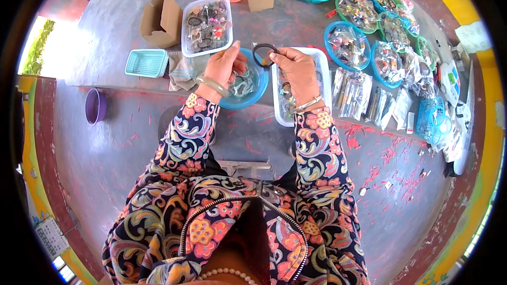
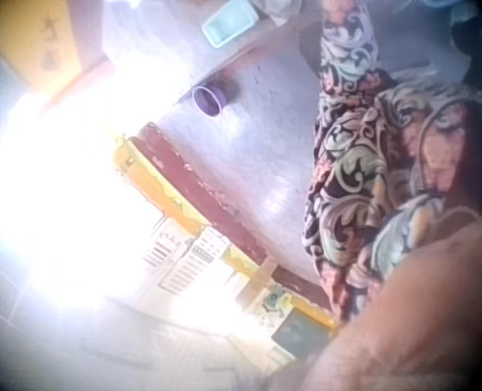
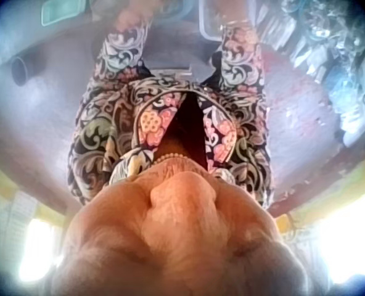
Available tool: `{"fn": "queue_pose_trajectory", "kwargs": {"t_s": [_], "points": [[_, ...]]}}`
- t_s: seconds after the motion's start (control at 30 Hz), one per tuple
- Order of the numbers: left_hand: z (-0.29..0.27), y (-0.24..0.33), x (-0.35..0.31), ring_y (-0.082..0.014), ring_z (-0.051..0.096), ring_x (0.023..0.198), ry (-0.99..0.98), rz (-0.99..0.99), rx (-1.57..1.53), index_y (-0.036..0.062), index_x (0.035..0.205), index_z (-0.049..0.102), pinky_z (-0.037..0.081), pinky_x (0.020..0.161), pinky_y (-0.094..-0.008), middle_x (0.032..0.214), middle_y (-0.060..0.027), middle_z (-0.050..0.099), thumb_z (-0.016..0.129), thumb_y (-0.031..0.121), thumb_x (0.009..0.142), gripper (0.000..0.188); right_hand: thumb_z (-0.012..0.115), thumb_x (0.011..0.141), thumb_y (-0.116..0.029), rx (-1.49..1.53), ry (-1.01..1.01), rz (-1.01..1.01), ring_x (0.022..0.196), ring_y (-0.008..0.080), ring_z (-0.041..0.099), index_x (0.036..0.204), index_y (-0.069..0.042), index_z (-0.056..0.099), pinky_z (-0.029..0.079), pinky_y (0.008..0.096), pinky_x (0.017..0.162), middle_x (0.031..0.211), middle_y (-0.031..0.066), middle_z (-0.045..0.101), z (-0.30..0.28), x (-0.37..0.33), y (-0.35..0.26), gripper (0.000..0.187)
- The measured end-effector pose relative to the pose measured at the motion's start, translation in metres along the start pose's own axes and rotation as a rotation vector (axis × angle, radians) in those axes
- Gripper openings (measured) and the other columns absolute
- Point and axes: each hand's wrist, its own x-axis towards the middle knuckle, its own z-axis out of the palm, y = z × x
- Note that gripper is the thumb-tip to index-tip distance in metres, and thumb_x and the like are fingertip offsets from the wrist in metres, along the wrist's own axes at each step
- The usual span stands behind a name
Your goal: The person repeatedly picks up small hair accessories from a blue bowl and places them into clear plastic bags. They manipulate the bags to fit the items and then place the packaged units into a white rectangular container.
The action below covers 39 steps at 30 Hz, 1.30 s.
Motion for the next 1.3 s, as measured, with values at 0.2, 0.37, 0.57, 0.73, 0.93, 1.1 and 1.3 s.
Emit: {"fn": "queue_pose_trajectory", "kwargs": {"t_s": [0.2, 0.37, 0.57, 0.73, 0.93, 1.1, 1.3], "points": [[0.005, -0.007, 0.0, -0.0034, 0.05, 0.07, -0.118, 0.147, -0.092, 0.005, 0.089, 0.062, 0.034, 0.051, -0.0177, 0.081, 0.0013, 0.06, 0.059, 0.034, 0.083, 0.03, 0.064, 0.078, -0.017, 0.234, -0.062, 0.15, 0.062, 0.0043, 0.052, 0.085, -0.005, 0.063, 0.036, 0.018, 0.055, 0.072, -0.0005, 0.062, -0.001, -0.001, 0.001, 0.013], [0.011, -0.009, -0.001, -0.0033, 0.048, 0.063, -0.186, 0.08, -0.106, 0.0041, 0.091, 0.062, 0.033, 0.052, -0.0174, 0.081, 0.0009, 0.062, 0.059, 0.027, 0.083, 0.024, 0.065, 0.078, -0.019, 0.16, -0.109, 0.122, 0.061, 0.0047, 0.051, 0.084, -0.005, 0.063, 0.036, 0.0185, 0.056, 0.072, -0.0008, 0.061, -0.002, -0.001, 0.005, 0.015], [0.007, -0.01, 0.001, -0.0032, 0.047, 0.053, -0.206, 0.022, -0.13, 0.0024, 0.09, 0.062, 0.03, 0.046, -0.0167, 0.074, -0.0019, 0.063, 0.058, 0.024, 0.084, 0.022, 0.065, 0.078, -0.018, 0.211, -0.018, 0.095, 0.06, 0.0048, 0.051, 0.084, -0.005, 0.063, 0.036, 0.0183, 0.056, 0.07, -0.0014, 0.061, 0.005, -0.001, 0.003, 0.014], [0.011, -0.008, -0.004, -0.0026, 0.045, 0.048, -0.212, 0.033, -0.065, 0.0021, 0.085, 0.062, 0.029, 0.042, -0.0169, 0.072, -0.004, 0.064, 0.058, 0.023, 0.084, 0.022, 0.064, 0.078, -0.016, 0.254, 0.066, 0.047, 0.058, 0.0045, 0.05, 0.082, -0.004, 0.064, 0.036, 0.0179, 0.054, 0.069, -0.0016, 0.06, 0.005, -0.001, 0.006, 0.012], [0.016, -0.011, -0.004, -0.0029, 0.044, 0.047, -0.12, 0.048, -0.082, 0.0032, 0.082, 0.062, 0.03, 0.043, -0.0172, 0.068, -0.0037, 0.064, 0.057, 0.025, 0.084, 0.023, 0.065, 0.078, -0.014, 0.28, 0.109, 0.009, 0.056, 0.0038, 0.047, 0.082, -0.003, 0.064, 0.035, 0.0173, 0.053, 0.068, -0.0025, 0.058, 0.007, -0.002, 0.008, 0.013], [0.013, -0.009, -0.006, -0.0031, 0.045, 0.051, -0.132, 0.101, 0.013, 0.0033, 0.082, 0.063, 0.031, 0.046, -0.0178, 0.072, -0.0032, 0.064, 0.055, 0.029, 0.085, 0.027, 0.064, 0.079, -0.013, 0.201, 0.135, -0.07, 0.054, 0.0032, 0.045, 0.082, -0.001, 0.064, 0.034, 0.0171, 0.05, 0.065, -0.0026, 0.058, 0.014, -0.002, 0.005, 0.013], [0.015, -0.01, -0.004, -0.0038, 0.046, 0.059, -0.287, 0.101, 0.025, 0.0021, 0.084, 0.064, 0.034, 0.055, -0.0187, 0.073, -0.0019, 0.062, 0.052, 0.03, 0.087, 0.03, 0.063, 0.079, -0.012, 0.192, 0.187, -0.083, 0.051, 0.0027, 0.044, 0.083, 0.0, 0.065, 0.033, 0.0163, 0.047, 0.063, -0.0015, 0.058, 0.011, -0.001, 0.004, 0.013]]}}
